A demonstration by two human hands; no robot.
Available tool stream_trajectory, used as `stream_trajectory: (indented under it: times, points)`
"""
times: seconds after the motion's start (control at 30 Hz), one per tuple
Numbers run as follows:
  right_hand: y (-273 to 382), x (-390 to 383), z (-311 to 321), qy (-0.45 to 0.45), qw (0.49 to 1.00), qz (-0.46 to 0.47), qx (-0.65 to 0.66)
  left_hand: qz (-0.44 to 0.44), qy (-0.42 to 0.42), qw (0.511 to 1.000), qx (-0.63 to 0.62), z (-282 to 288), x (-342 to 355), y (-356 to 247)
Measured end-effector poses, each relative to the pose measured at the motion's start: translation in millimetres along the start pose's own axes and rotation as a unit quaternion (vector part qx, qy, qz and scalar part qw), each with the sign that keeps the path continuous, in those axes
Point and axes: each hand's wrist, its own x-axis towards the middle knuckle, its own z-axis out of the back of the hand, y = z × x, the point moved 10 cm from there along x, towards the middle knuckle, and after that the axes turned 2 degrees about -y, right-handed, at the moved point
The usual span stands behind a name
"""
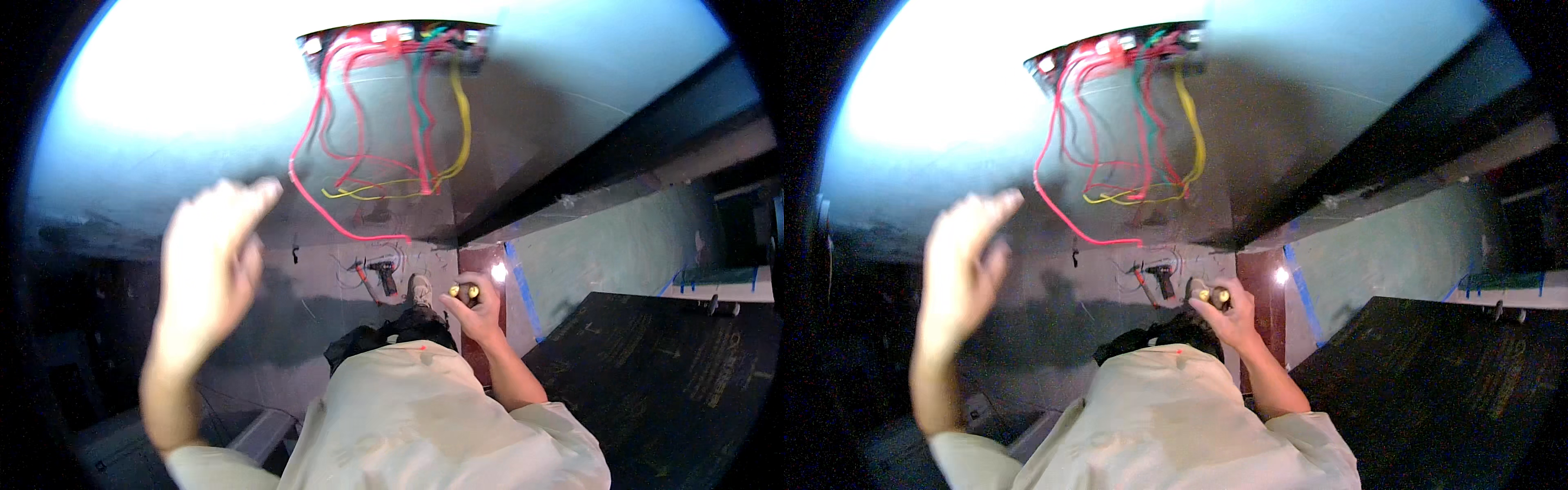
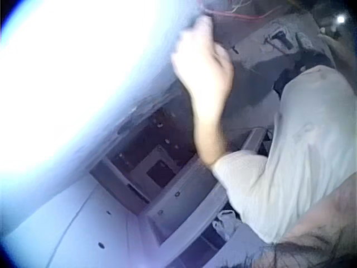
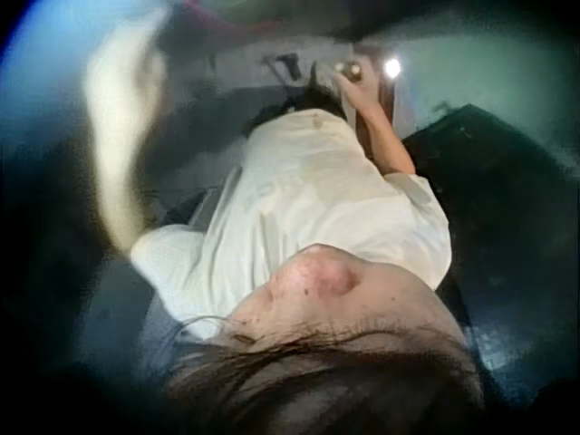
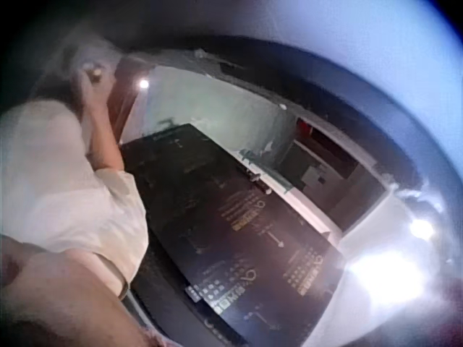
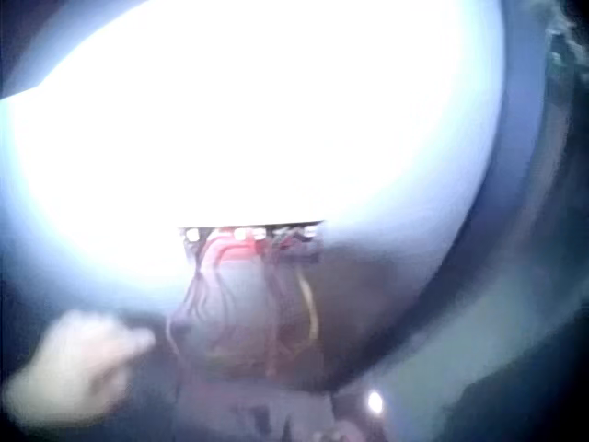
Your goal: The person works on an electrical junction box mounted on a wall, stripping wire ends with pliers and twisting connections. They wrap the wire joints with black electrical tape and organize the wires inside the box. The person uses pliers to cut and strip wires and applies tape to insulate the connections.
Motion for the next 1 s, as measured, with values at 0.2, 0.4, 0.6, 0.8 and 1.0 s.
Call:
stream_trajectory:
  times: [0.2,0.4,0.6,0.8,1.0]
  points:
    - [96.2,-42.2,-102.3,0.435,0.865,0.250,0.003,0.454,0.119,0.061,-0.881,-263.6,-214.3,-160.6]
    - [2.4,-119.8,-180.3,0.617,0.710,0.207,-0.269,0.560,-0.148,-0.004,-0.815,-439.2,-299.4,-179.5]
    - [-232.7,-164.6,-45.8,0.470,0.766,-0.231,-0.373,0.662,0.271,0.431,-0.550,-774.6,-436.2,-233.0]
    - [-303.2,-210.5,15.2,0.392,0.720,-0.480,-0.310,0.675,0.221,0.376,-0.596,-917.4,-441.2,-285.5]
    - [-286.8,-149.0,-36.1,0.176,0.875,-0.438,-0.110,0.328,0.102,0.724,-0.598,-664.3,-268.2,-250.1]
